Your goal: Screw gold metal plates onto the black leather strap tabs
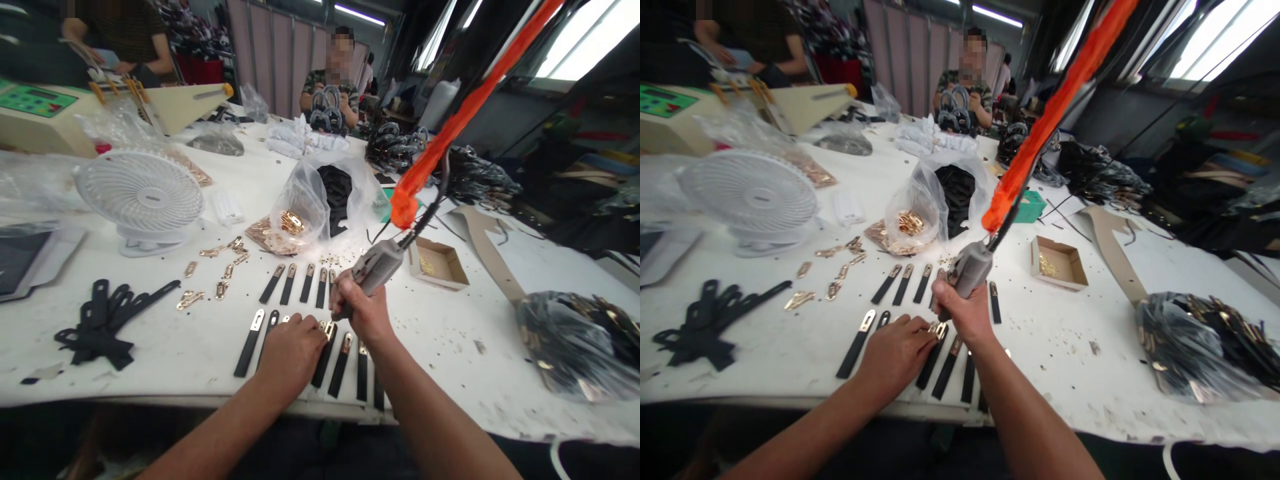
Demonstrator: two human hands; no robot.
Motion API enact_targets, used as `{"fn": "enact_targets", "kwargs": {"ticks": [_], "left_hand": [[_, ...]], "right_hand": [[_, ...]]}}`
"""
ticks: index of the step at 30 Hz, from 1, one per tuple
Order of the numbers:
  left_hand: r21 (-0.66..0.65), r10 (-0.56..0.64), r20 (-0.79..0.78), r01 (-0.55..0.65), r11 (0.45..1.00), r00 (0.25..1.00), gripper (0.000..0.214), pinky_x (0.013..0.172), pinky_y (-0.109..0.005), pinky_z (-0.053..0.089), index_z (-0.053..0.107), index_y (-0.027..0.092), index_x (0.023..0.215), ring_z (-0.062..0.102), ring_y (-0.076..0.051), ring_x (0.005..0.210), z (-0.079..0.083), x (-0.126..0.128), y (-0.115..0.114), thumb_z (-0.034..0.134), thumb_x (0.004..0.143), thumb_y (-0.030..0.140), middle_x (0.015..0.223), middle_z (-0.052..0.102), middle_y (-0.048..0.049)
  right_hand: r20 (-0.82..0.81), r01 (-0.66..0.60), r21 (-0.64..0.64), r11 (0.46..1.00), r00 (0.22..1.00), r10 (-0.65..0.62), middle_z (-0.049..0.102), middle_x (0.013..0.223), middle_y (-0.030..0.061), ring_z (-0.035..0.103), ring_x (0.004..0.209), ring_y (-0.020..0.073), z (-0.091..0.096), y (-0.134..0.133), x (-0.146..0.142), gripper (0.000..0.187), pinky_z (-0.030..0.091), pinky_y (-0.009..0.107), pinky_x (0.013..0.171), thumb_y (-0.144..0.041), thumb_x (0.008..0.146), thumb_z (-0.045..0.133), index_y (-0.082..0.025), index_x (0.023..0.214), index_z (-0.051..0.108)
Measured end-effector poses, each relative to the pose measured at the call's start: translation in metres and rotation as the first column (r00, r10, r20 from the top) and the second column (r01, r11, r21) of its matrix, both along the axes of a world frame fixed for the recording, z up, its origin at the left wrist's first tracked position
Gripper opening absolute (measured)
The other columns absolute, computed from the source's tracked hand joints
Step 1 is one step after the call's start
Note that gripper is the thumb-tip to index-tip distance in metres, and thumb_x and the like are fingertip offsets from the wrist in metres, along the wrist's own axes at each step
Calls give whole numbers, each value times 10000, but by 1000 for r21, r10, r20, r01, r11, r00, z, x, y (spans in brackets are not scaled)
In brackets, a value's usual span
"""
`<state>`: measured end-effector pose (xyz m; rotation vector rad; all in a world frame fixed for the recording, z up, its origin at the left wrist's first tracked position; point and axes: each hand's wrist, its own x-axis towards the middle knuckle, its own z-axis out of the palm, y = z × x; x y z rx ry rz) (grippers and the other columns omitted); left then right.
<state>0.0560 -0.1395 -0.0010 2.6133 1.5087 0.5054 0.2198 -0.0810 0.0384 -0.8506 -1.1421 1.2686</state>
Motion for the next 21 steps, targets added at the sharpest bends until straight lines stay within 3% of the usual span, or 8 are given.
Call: {"fn": "enact_targets", "kwargs": {"ticks": [4, 7, 10, 13, 21], "left_hand": [[30, -9, 26, 8, 1000, 1000, 150, 719, -356, 478, 774, 224, 926, 623, -237, 919, -2, -2, 0, 653, 1014, 207, 1008, 740, -46], [63, -13, 37, 10, 998, 999, 152, 751, -353, 507, 766, 220, 967, 632, -232, 946, -2, 0, 0, 630, 1034, 208, 1039, 732, -50], [84, -32, 36, 29, 996, 999, 128, 780, -366, 533, 760, 208, 1019, 641, -241, 964, 0, 4, 0, 635, 1024, 184, 1057, 736, -57], [126, -78, 14, 75, 989, 997, 170, 791, -377, 547, 758, 192, 1119, 644, -248, 978, 1, 6, 1, 634, 1010, 148, 1112, 754, -67], [135, -182, -69, 190, 973, 981, 213, 802, -393, 540, 764, 184, 1079, 628, -248, 933, -1, 9, 0, 574, 1021, 107, 1146, 788, -61]], "right_hand": [[-69, 157, 74, 985, 986, -152, 560, 555, -39, 534, 466, 139, 22, -7, 46, 400, 459, 276, 457, -553, 813, 863, -200, 799, 677], [-99, 349, 90, 933, 935, -341, 547, 556, -48, 534, 471, 136, 28, -8, 84, 384, 472, 284, 475, -523, 804, 877, -192, 805, 682], [-111, 505, 62, 861, 861, -496, 562, 554, -43, 541, 477, 134, 19, -7, 113, 389, 475, 276, 474, -504, 799, 892, -176, 813, 685], [-57, 573, 35, 819, 819, -571, 589, 544, -28, 548, 459, 142, 2, -5, 126, 397, 456, 272, 441, -503, 804, 891, -165, 807, 683], [109, 580, 12, 814, 809, -578, 629, 525, 4, 567, 464, 158, -29, -5, 131, 431, 452, 273, 442, -535, 788, 886, -151, 779, 692]]}}
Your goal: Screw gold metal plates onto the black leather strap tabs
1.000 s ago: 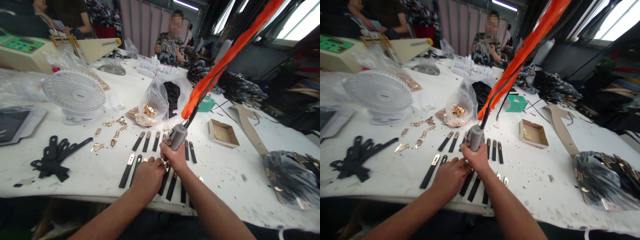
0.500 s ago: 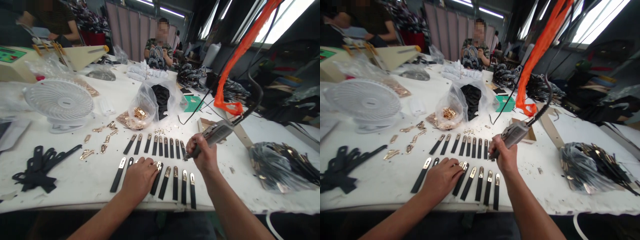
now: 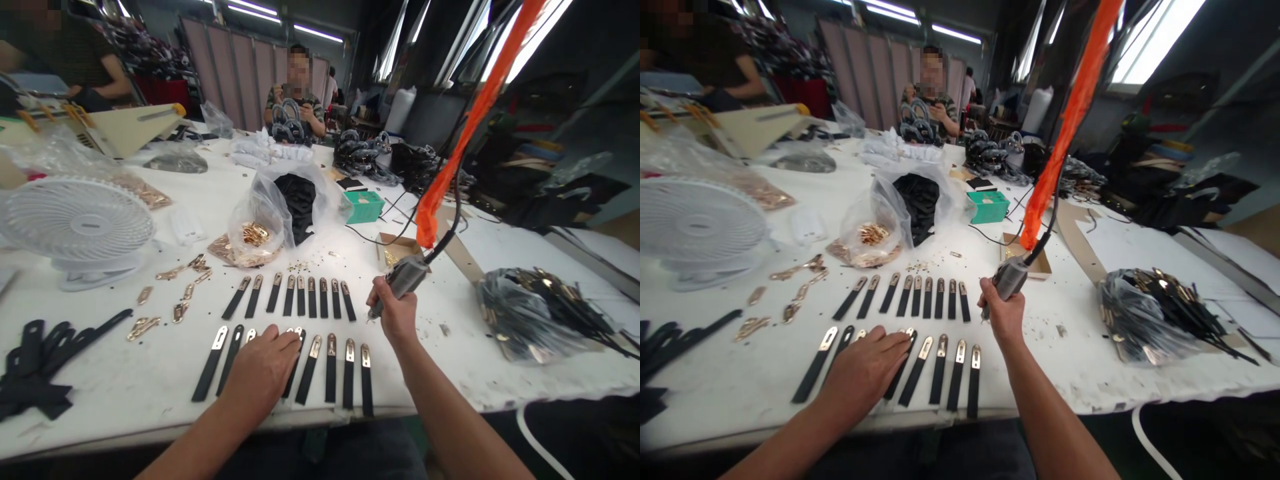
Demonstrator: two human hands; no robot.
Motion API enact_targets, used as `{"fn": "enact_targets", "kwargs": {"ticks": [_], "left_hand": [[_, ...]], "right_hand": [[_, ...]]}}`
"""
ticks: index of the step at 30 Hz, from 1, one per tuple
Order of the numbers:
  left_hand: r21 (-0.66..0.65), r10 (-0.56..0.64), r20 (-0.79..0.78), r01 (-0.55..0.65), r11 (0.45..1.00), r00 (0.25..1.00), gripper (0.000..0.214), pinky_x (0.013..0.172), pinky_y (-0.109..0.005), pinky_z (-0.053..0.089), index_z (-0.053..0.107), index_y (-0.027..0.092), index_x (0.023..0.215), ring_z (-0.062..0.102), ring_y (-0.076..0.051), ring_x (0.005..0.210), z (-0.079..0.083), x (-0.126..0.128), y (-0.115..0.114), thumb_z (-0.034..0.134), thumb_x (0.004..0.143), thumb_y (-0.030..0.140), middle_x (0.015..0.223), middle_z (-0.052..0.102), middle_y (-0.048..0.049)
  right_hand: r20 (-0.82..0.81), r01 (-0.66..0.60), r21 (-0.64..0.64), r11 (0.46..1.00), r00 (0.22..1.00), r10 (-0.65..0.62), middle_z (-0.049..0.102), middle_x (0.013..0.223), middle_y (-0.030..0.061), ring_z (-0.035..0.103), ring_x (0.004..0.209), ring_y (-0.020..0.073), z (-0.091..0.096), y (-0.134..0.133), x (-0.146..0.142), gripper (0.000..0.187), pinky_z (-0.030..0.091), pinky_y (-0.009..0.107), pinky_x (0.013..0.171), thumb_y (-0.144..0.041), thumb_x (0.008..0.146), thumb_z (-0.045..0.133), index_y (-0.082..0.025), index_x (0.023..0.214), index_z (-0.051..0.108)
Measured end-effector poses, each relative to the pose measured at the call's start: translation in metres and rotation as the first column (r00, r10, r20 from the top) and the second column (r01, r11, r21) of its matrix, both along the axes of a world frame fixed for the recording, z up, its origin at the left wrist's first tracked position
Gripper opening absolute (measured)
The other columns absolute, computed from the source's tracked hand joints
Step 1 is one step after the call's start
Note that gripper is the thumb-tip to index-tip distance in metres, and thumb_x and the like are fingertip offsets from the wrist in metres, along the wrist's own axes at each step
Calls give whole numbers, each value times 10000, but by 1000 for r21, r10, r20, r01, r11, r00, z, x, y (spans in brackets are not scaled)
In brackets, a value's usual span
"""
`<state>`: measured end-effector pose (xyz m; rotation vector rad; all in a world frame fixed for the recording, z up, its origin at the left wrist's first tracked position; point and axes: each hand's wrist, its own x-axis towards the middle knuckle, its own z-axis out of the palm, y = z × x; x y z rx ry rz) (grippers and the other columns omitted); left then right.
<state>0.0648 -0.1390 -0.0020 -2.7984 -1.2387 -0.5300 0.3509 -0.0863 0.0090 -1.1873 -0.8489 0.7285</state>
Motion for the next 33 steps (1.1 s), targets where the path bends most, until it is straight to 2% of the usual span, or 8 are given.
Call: {"fn": "enact_targets", "kwargs": {"ticks": [6, 10, 13, 17, 21, 24, 27, 33], "left_hand": [[-5, -6, 8, 6, 1000, 1000, 212, 764, -392, 524, 757, 204, 1029, 611, -244, 893, 5, 3, -3, 566, 1018, 113, 1102, 779, -65], [-8, -10, 14, 10, 1000, 1000, 214, 762, -395, 524, 760, 207, 1034, 609, -239, 885, 6, 3, -4, 572, 1009, 107, 1092, 776, -63], [-7, 0, 27, 0, 1000, 1000, 217, 780, -397, 529, 762, 203, 1045, 623, -242, 909, 4, 3, -4, 568, 1017, 111, 1121, 782, -61], [-9, 14, 134, -13, 1000, 991, 201, 838, -396, 546, 762, 193, 1104, 656, -241, 961, 3, 5, -6, 575, 1038, 159, 1136, 784, -72], [-79, 157, 290, -140, 987, 944, 171, 832, -374, 555, 767, 203, 1109, 693, -242, 955, 5, 12, -8, 742, 979, 312, 1021, 781, -64], [-167, 249, 349, -201, 965, 904, 168, 819, -351, 552, 788, 232, 995, 710, -231, 931, 10, 20, -9, 835, 907, 368, 955, 776, -37], [-245, 294, 396, -209, 947, 870, 117, 792, -322, 535, 802, 253, 896, 715, -203, 890, 15, 25, -10, 830, 916, 365, 909, 770, -15], [-324, 299, 422, -166, 932, 856, 117, 786, -299, 517, 814, 244, 872, 712, -181, 852, 16, 24, -10, 760, 972, 273, 879, 758, -12]], "right_hand": [[54, -30, -31, 999, 998, 32, 650, 550, 18, 583, 495, 166, 2, -3, 3, 407, 481, 284, 479, -518, 800, 881, -154, 794, 699], [24, -16, 3, 1000, 1000, 16, 629, 533, 13, 566, 477, 166, 8, -3, -3, 418, 456, 285, 457, -532, 799, 877, -160, 768, 687], [-44, -39, 49, 998, 998, 41, 605, 528, -5, 558, 472, 163, 18, -6, -17, 410, 463, 291, 467, -536, 811, 867, -166, 785, 690], [-171, -169, 91, 981, 968, 182, 578, 538, -20, 538, 468, 150, 38, -14, -48, 388, 460, 286, 462, -531, 854, 831, -189, 775, 668], [-270, -282, 124, 951, 913, 306, 541, 546, -33, 518, 476, 131, 57, -24, -82, 414, 477, 267, 460, -553, 853, 816, -205, 729, 630], [-306, -337, 128, 933, 881, 360, 523, 551, -35, 518, 488, 135, 65, -29, -100, 431, 454, 247, 421, -577, 841, 810, -216, 717, 610], [-323, -377, 148, 914, 855, 405, 524, 562, -35, 517, 486, 134, 69, -32, -111, 426, 408, 234, 397, -572, 837, 816, -218, 723, 611], [-299, -381, 169, 909, 859, 416, 527, 568, -38, 521, 490, 130, 64, -32, -117, 409, 396, 244, 432, -552, 857, 818, -210, 738, 629]]}}
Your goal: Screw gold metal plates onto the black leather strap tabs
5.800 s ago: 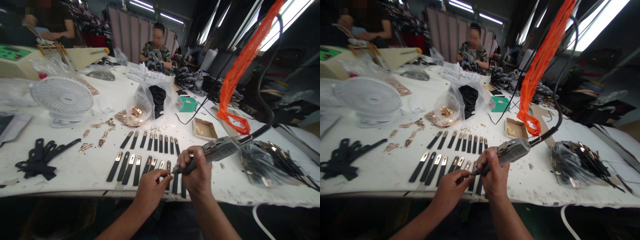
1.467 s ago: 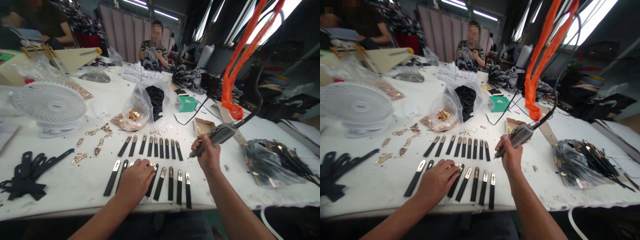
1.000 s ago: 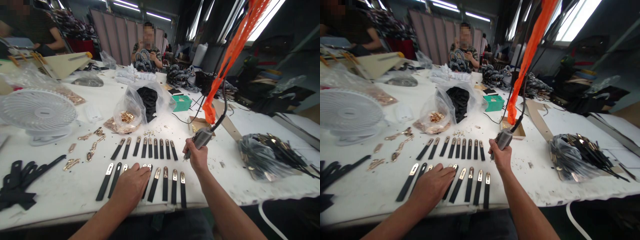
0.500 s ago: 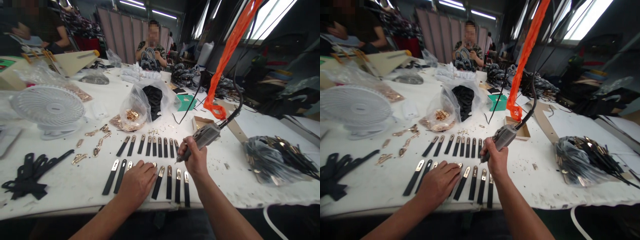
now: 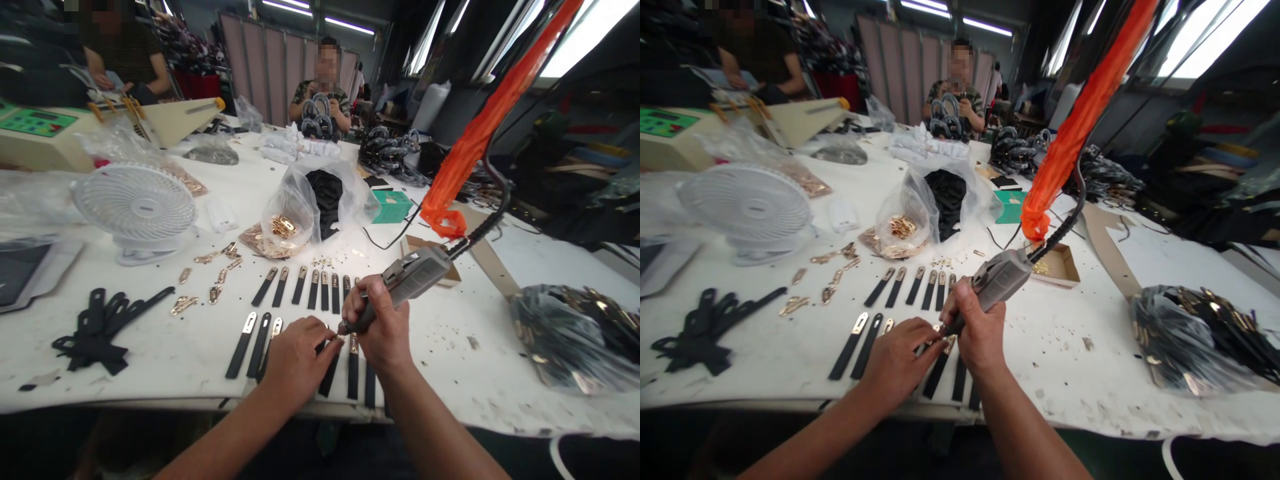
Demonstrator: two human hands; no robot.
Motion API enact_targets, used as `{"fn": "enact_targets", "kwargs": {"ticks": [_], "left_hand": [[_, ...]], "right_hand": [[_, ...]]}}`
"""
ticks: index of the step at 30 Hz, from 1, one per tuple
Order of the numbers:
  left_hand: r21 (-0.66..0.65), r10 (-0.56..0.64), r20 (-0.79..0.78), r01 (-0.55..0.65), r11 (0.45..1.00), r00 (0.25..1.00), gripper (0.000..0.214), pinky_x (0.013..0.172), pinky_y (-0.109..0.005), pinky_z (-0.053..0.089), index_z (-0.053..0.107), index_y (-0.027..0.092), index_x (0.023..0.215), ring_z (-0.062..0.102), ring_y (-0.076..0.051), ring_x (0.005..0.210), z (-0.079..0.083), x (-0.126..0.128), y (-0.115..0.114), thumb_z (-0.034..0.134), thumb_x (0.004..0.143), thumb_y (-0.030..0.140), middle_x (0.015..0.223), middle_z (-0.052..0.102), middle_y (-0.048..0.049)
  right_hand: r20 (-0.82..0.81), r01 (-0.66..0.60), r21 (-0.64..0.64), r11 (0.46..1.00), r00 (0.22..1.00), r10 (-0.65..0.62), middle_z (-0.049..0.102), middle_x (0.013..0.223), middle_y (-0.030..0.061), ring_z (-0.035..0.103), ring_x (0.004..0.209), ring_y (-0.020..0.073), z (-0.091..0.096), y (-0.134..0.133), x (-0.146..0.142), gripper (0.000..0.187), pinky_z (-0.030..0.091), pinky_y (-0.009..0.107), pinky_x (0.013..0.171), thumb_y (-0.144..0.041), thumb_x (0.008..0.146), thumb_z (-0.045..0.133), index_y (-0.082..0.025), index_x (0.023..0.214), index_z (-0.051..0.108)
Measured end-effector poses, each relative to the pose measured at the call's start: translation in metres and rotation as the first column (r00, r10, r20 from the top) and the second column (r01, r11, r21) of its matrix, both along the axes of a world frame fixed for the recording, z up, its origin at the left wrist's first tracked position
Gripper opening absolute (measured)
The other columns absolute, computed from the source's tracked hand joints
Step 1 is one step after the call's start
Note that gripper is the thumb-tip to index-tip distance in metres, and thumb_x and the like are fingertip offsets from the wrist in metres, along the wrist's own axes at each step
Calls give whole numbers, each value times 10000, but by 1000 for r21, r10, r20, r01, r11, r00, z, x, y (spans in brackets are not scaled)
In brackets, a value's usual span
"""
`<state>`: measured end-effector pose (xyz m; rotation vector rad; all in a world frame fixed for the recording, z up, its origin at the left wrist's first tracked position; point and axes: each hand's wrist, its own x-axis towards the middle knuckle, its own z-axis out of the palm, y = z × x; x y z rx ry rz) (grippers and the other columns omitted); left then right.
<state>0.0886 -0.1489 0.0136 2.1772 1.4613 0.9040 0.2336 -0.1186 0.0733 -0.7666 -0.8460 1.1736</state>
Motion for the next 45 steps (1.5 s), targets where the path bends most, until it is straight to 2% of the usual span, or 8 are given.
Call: {"fn": "enact_targets", "kwargs": {"ticks": [6, 12, 30, 32, 36, 39, 42, 45], "left_hand": [[1, -8, 52, 8, 1000, 999, 60, 788, -284, 519, 841, 254, 905, 723, -177, 851, -7, -2, 1, 798, 947, 250, 891, 773, -3], [25, -16, 95, 14, 1000, 995, 43, 782, -275, 524, 854, 260, 905, 731, -169, 828, -6, -2, 3, 822, 929, 244, 888, 786, 4], [76, -21, 113, 12, 997, 993, 42, 750, -281, 513, 830, 251, 884, 731, -159, 793, -9, -2, 1, 829, 924, 236, 875, 782, 18], [63, -10, 82, 4, 998, 997, 20, 749, -290, 515, 824, 255, 904, 731, -171, 817, -10, -3, 1, 840, 915, 254, 886, 780, 17], [105, 21, -65, -14, 994, 998, 118, 770, -340, 523, 801, 246, 979, 715, -220, 894, -12, -10, 2, 866, 888, 282, 940, 778, -3], [166, -23, -214, 59, 984, 977, 51, 764, -370, 516, 780, 232, 1003, 670, -240, 915, -14, -18, 4, 777, 953, 241, 975, 775, -24], [203, -85, -320, 155, 967, 944, 102, 746, -397, 507, 764, 215, 1027, 619, -246, 888, -16, -21, 5, 667, 1006, 190, 1027, 773, -41], [246, -106, -393, 216, 945, 913, 126, 740, -413, 495, 752, 208, 1001, 587, -242, 851, -19, -19, 5, 639, 1009, 153, 1053, 768, -46]], "right_hand": [[-19, 16, 21, 1000, 1000, -16, 525, 554, -48, 513, 468, 120, -1, 0, -1, 403, 399, 243, 438, -539, 855, 833, -201, 748, 640], [-48, 25, 28, 999, 999, -24, 528, 560, -53, 512, 459, 115, -1, -1, -2, 388, 426, 241, 447, -535, 844, 847, -205, 771, 657], [-56, 17, 35, 999, 998, -15, 512, 556, -57, 493, 445, 112, 3, -3, -5, 409, 416, 228, 418, -541, 833, 841, -212, 747, 615], [-47, 22, 41, 999, 999, -20, 512, 556, -57, 496, 448, 109, 2, -3, -4, 410, 417, 226, 426, -538, 838, 838, -210, 746, 610], [-28, 36, 32, 999, 999, -35, 528, 567, -52, 514, 463, 121, -2, -1, -1, 383, 448, 238, 425, -536, 860, 823, -210, 782, 640], [7, 48, 34, 998, 999, -48, 538, 578, -45, 531, 481, 131, -6, 4, 1, 364, 444, 238, 412, -526, 875, 817, -205, 807, 656], [43, 54, 29, 998, 998, -55, 548, 590, -40, 532, 479, 130, -12, 10, 1, 360, 440, 237, 396, -517, 889, 808, -199, 813, 657], [65, 78, 7, 997, 995, -79, 555, 591, -41, 539, 475, 129, -21, 16, -1, 365, 465, 242, 399, -512, 876, 820, -195, 814, 651]]}}
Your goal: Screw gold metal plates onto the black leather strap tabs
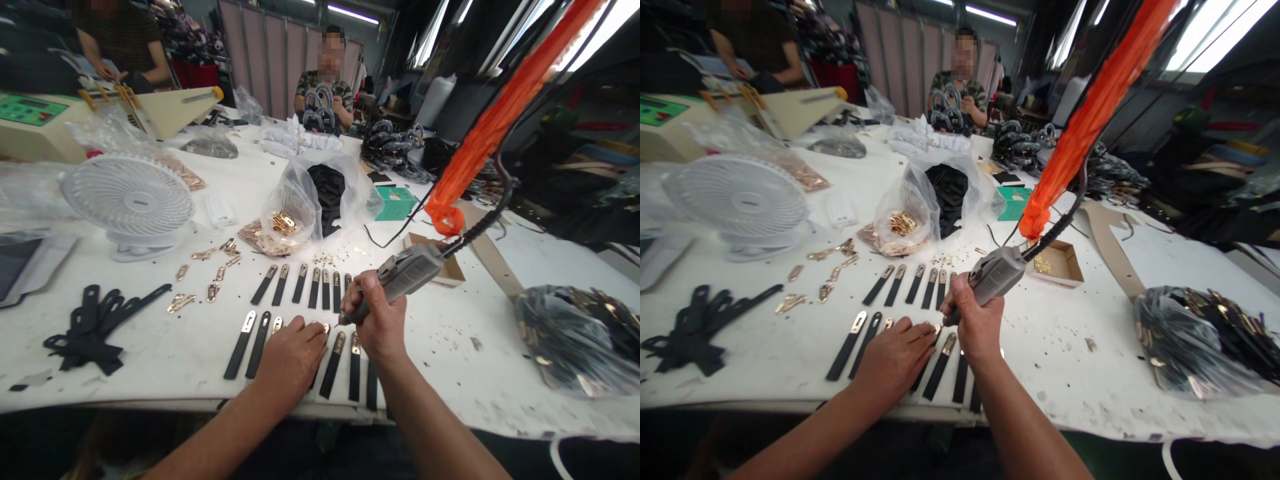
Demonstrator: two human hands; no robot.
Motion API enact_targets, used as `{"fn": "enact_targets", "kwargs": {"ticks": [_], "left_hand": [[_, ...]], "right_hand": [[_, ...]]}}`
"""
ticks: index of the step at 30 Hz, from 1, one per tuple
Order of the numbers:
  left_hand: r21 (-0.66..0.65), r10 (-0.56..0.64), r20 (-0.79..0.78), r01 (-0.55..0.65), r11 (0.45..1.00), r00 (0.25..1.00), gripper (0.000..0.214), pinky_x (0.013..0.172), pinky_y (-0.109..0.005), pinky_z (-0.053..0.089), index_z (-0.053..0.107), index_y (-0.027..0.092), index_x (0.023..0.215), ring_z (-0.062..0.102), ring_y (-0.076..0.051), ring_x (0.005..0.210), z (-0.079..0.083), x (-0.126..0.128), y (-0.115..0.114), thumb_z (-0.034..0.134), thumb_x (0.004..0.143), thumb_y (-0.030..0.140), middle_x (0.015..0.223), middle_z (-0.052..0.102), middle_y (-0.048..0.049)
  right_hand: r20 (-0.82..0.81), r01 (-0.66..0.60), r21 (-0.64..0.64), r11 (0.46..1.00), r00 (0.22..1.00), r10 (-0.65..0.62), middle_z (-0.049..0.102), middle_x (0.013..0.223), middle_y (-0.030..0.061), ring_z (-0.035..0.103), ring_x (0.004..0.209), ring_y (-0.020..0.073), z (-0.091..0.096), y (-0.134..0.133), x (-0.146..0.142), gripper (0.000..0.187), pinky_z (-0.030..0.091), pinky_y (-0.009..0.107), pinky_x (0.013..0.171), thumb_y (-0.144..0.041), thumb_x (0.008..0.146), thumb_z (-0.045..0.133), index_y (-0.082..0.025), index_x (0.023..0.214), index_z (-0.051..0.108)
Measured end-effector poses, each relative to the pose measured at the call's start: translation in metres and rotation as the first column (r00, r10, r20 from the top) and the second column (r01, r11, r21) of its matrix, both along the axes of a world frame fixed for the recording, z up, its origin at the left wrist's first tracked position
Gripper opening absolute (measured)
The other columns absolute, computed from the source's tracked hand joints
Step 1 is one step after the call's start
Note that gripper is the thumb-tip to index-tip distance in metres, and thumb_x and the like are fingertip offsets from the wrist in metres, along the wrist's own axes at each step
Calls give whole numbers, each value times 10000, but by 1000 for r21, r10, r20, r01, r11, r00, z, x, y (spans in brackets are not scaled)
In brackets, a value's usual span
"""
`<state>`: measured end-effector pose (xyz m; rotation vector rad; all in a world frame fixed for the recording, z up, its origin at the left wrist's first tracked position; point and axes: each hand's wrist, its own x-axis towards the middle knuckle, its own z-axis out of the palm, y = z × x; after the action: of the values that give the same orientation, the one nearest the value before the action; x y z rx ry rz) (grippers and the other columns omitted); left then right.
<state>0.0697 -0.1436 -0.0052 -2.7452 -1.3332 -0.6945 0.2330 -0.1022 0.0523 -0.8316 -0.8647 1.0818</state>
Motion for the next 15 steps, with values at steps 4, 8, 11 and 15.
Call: {"fn": "enact_targets", "kwargs": {"ticks": [4, 8, 11, 15], "left_hand": [[-6, -13, -75, 13, 1000, 997, 129, 742, -427, 485, 739, 214, 976, 577, -250, 867, -2, 2, 1, 630, 1020, 160, 1059, 753, -56], [-33, -11, -106, 8, 999, 994, 145, 757, -435, 477, 732, 226, 978, 582, -256, 896, -2, 2, 1, 611, 1031, 165, 1095, 751, -56], [-44, -4, -107, -1, 999, 994, 144, 761, -442, 470, 735, 233, 994, 576, -256, 888, -2, 2, -1, 608, 1035, 176, 1097, 750, -55], [-64, 19, -90, -25, 998, 996, 144, 746, -436, 461, 742, 237, 1012, 572, -254, 892, -5, 3, -2, 612, 1033, 178, 1080, 745, -47]], "right_hand": [[31, 5, -66, 998, 1000, -3, 571, 583, -38, 545, 455, 138, -11, 7, -3, 380, 463, 249, 370, -526, 859, 829, -190, 847, 651], [72, 10, -108, 994, 997, -2, 599, 566, -25, 542, 434, 134, -20, 10, -4, 407, 461, 241, 362, -550, 855, 826, -184, 837, 648], [101, 14, -126, 992, 995, -1, 606, 555, -23, 537, 420, 126, -25, 11, -5, 418, 440, 224, 349, -558, 856, 824, -185, 812, 642], [119, 10, -124, 992, 993, 5, 600, 540, -20, 530, 410, 120, -28, 13, -6, 424, 429, 218, 351, -559, 869, 810, -179, 778, 642]]}}
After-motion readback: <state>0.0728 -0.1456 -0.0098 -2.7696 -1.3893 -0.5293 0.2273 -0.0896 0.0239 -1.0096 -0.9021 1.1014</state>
